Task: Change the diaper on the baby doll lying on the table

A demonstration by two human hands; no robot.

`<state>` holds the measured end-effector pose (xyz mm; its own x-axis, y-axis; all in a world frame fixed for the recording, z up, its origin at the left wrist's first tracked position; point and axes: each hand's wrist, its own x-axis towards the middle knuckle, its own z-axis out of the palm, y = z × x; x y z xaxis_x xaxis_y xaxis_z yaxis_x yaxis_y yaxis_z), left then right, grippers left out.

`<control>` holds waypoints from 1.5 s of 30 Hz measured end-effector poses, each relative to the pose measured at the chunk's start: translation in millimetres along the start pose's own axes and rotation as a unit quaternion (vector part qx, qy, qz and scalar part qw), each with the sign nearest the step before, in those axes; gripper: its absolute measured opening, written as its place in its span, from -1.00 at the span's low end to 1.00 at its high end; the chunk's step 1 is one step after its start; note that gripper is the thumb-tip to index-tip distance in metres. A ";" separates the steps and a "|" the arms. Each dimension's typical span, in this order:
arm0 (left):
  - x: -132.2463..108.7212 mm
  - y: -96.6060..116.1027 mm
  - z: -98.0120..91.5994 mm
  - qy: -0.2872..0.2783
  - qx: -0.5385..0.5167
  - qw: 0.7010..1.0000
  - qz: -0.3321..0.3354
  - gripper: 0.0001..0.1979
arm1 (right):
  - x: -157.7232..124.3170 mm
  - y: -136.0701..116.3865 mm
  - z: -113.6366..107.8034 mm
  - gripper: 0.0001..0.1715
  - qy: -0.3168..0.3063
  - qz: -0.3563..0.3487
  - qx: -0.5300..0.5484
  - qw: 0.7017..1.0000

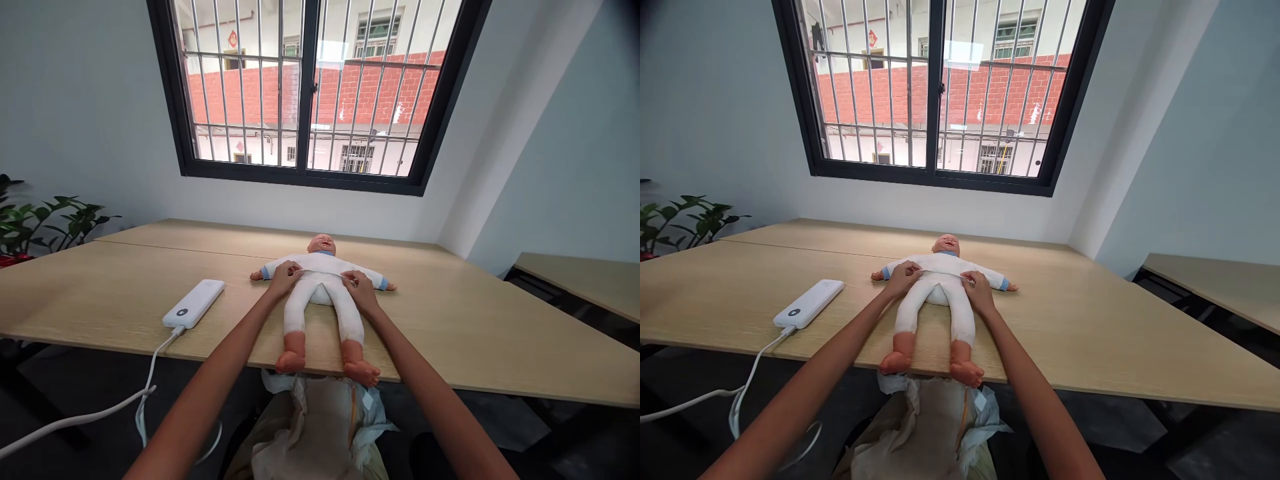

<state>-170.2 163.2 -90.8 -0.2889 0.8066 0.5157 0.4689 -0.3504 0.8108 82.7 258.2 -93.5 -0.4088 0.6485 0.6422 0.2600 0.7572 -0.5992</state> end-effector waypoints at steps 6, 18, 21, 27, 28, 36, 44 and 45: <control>-2.5 8.9 -5.1 -0.020 0.015 1.000 0.009 -0.91 | 1.9 -4.0 0.0 -0.74 0.044 0.038 0.036 0.998; -2.8 9.0 -1.9 -0.047 -0.014 0.999 -0.009 -0.76 | 1.3 0.1 2.8 -0.64 -0.009 0.033 0.020 0.999; -2.2 7.8 -1.6 -0.040 -0.049 0.997 -0.041 -0.66 | 3.6 2.8 4.6 -0.59 0.001 0.065 0.034 0.997; -3.6 7.0 -1.7 -0.046 -0.099 0.988 -0.106 -0.55 | 7.2 10.8 9.6 -0.53 0.004 0.110 0.085 0.990; -3.8 6.7 -1.7 -0.046 -0.104 0.987 -0.113 -0.55 | 7.7 12.5 10.1 -0.53 0.006 0.115 0.092 0.989; -5.7 3.0 -1.1 -0.029 -0.068 0.992 -0.103 -0.67 | 6.3 18.2 10.5 -0.70 0.033 0.109 0.070 0.991; -5.3 13.8 0.9 0.016 0.070 0.997 0.027 -0.95 | 0.6 -2.6 2.5 -0.73 0.013 -0.017 -0.090 0.996; -5.8 15.7 0.9 0.010 0.086 0.995 0.038 -0.94 | 0.3 -3.3 2.4 -0.72 0.007 -0.016 -0.084 0.996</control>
<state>-160.5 153.5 -81.3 -0.2626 0.7705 0.5808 0.6262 -0.3218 0.7101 79.6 255.6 -92.5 -0.4080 0.6238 0.6667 0.3906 0.7793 -0.4901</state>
